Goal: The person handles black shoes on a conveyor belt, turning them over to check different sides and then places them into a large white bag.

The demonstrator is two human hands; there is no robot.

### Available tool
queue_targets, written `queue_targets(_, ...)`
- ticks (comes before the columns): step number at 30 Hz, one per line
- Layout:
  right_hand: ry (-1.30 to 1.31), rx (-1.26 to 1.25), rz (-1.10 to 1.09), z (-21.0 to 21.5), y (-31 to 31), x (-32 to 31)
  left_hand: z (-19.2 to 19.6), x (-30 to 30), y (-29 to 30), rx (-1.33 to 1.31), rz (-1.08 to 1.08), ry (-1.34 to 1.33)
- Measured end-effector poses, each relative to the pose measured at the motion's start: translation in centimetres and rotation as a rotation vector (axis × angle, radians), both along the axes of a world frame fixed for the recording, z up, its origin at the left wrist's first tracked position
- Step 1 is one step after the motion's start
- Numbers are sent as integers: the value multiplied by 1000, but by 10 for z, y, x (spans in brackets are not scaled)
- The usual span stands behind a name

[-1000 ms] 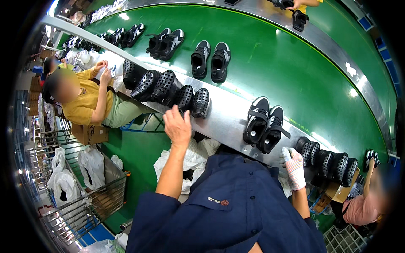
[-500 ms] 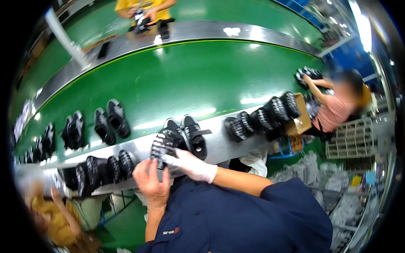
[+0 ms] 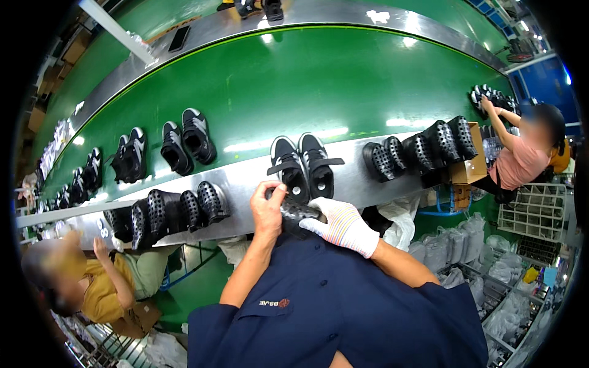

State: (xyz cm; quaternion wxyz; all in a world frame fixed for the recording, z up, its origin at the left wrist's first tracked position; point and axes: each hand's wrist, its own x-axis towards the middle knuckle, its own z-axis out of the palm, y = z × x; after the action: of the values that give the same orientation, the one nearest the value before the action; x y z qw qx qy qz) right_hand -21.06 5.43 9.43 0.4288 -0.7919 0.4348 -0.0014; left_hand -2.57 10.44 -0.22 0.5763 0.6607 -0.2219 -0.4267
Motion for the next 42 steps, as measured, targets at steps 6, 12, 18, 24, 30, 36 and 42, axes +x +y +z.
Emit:
queue_targets(6, 85, 131, -8, -23, -3, -9, -13, -25, -4, 57, 40, 39)
queue_targets(12, 353, 9, 68, -22, -32, -17, -16, -18, -16, 41, -184, -893)
queue_targets(18, 567, -78, 178, -19, -47, 6, -26, 4, -42, -233, -520, -1181)
queue_targets(24, 340, -321, 41, -93, -33, 44, -36, 0, -50, -91, -642, -962)
queue_targets(30, 232, -266, 134, -106, -13, 57, -51, 34, -44, -100, -692, -749)
queue_targets(36, 141, -291, 86, -116, -36, 49, -34, 26, -33, -88, -600, -662)
queue_targets(42, 194, -252, -189, -110, -8, 38, -36, 11, -21, 75, -456, -780)
